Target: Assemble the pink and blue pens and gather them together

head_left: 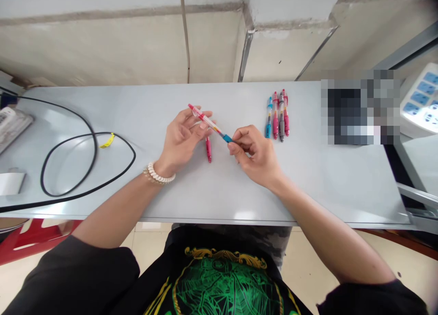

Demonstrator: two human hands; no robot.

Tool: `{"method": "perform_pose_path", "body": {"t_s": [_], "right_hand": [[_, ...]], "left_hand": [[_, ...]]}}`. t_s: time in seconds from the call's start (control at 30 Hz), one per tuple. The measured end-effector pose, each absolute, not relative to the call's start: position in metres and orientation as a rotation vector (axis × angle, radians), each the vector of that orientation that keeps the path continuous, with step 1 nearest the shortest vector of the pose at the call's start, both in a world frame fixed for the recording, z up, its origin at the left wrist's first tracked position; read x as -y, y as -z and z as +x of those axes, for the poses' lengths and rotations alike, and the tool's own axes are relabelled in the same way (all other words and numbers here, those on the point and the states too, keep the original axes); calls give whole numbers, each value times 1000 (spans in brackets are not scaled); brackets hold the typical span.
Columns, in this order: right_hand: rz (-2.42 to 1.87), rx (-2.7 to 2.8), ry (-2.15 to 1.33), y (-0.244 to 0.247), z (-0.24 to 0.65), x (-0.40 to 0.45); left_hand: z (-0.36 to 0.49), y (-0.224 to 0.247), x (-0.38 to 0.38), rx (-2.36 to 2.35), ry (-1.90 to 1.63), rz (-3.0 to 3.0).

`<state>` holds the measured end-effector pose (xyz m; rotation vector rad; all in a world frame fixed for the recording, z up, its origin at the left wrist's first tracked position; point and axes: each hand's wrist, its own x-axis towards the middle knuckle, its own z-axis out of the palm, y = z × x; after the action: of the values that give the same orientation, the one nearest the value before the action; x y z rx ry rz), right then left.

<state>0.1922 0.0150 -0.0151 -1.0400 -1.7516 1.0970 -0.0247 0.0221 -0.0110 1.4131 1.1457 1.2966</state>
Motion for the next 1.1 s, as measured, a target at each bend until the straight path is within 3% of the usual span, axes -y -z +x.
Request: {"method": "perform_pose_path", "body": {"t_s": [0.13, 0.27, 0.53, 0.7, 1.1], "right_hand": [[-931, 1536, -1444, 7, 189, -13], [-859, 1513, -1502, 6, 189, -13], [-868, 1795, -615, 14, 182, -7], [-1001, 1654, -970, 9, 183, -7], [-900, 1520, -1115, 8, 185, -11]], "left_hand": [[-21, -7, -14, -934, -1158, 1235], [-15, -10, -9, -985, -1252, 1099], [-6, 4, -8, -1143, -1357, 958], [-5, 1, -8, -1158, -1372, 988], [-1, 1, -6, -1108, -1393, 966]]}}
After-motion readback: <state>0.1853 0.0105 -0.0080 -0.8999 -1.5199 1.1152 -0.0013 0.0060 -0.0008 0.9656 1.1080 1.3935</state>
